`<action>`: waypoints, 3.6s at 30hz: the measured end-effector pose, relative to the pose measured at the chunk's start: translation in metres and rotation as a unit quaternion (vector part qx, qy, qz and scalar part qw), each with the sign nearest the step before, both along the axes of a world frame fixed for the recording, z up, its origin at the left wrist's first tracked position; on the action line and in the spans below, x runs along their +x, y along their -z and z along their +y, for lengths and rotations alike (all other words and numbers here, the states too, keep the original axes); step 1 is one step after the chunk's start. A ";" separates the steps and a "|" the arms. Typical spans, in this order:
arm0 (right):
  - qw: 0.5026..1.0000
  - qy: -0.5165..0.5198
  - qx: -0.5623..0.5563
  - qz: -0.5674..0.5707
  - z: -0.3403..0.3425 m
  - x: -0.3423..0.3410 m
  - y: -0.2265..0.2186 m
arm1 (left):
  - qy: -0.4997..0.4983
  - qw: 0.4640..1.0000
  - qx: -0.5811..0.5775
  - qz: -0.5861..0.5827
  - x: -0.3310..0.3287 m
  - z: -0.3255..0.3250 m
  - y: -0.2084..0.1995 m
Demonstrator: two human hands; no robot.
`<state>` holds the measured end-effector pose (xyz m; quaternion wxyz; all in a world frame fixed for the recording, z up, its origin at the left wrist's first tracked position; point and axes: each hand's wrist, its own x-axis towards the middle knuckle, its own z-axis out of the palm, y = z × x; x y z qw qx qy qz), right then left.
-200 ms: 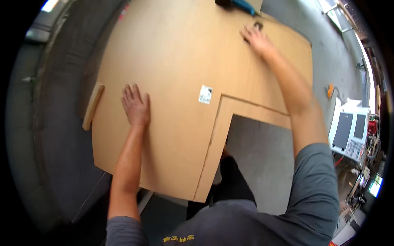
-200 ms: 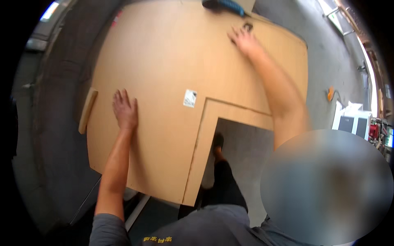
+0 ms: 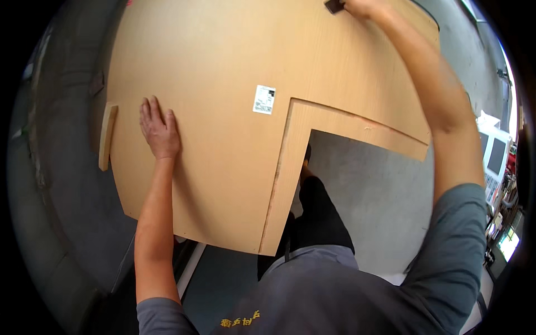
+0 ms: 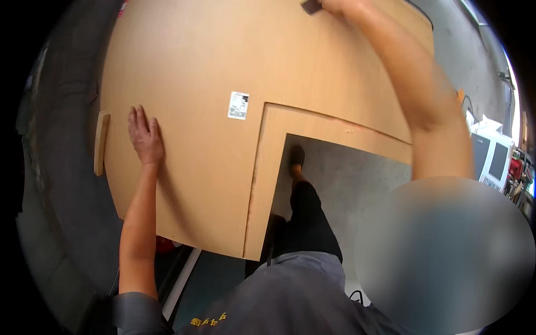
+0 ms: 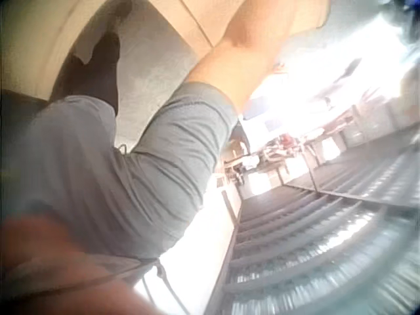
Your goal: The person applies a thin wooden strip to the edge of a large wooden panel. They use a heat gun to warm the edge and the strip, then press the strip into place using a small wooden block. The person repeats this process along the edge of the panel.
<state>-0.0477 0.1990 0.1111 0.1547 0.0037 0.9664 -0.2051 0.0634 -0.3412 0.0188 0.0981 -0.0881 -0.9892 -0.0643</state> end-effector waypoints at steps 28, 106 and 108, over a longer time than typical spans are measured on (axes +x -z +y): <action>0.652 0.355 -0.594 -0.310 -0.110 0.282 0.046 | 0.042 0.997 0.063 -0.018 -0.012 0.018 0.008; 0.919 0.125 -0.368 -0.068 -0.155 0.349 0.023 | 0.098 0.993 0.044 0.037 -0.024 0.010 0.020; 0.948 0.081 -0.309 -0.008 -0.190 0.395 0.023 | 0.102 0.993 0.040 0.047 -0.030 0.004 0.023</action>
